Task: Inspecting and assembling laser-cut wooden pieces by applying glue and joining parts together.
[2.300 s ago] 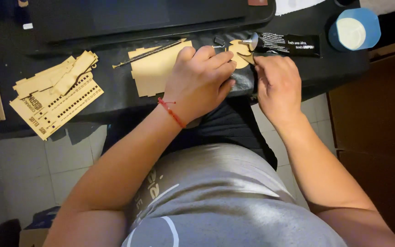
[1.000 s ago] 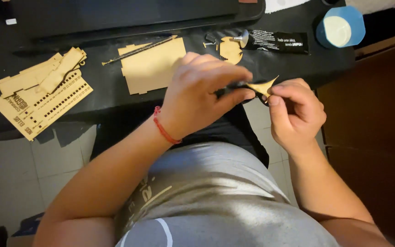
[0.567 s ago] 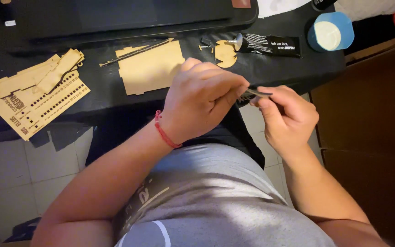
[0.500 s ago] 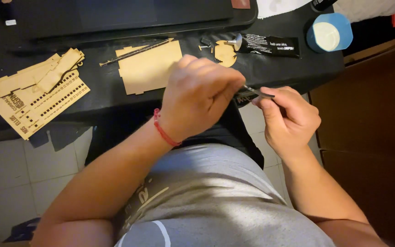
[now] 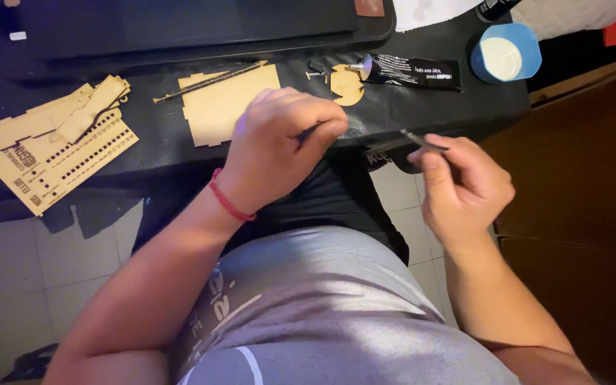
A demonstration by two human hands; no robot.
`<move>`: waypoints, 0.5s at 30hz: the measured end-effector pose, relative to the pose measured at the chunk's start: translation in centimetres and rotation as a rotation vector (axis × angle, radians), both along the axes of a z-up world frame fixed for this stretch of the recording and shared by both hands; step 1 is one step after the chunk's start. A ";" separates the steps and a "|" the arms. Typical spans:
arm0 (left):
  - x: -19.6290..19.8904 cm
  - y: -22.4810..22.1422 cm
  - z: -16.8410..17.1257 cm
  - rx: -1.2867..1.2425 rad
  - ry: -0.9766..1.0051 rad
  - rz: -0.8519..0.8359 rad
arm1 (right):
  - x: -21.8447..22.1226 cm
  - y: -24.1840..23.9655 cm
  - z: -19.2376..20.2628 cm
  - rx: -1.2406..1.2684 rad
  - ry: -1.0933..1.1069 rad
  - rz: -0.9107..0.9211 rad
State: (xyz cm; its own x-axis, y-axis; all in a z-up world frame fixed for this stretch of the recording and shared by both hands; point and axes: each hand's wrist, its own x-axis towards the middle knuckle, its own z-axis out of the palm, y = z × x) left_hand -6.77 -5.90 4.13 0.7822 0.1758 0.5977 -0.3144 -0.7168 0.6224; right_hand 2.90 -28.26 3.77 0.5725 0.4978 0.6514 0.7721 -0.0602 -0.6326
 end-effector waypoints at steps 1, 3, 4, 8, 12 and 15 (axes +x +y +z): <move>-0.3 0.1 -0.3 -0.128 0.010 -0.070 | 0.2 -0.3 -0.1 0.010 0.006 -0.023; -0.6 -0.4 0.0 -0.261 0.059 -0.103 | 0.6 -0.6 -0.2 0.017 -0.002 -0.053; -0.7 -0.6 0.1 -0.396 0.104 -0.137 | 0.8 -0.8 -0.3 0.022 -0.014 -0.084; -0.7 -1.4 0.7 -0.620 0.180 -0.244 | 0.6 -0.9 -0.1 0.016 -0.002 -0.100; -0.5 -1.8 0.7 -0.643 0.156 -0.328 | 0.4 -1.0 -0.1 0.000 0.006 -0.105; -0.7 -2.1 0.7 -0.539 0.173 -0.197 | 0.2 -1.2 -0.2 -0.017 0.007 -0.103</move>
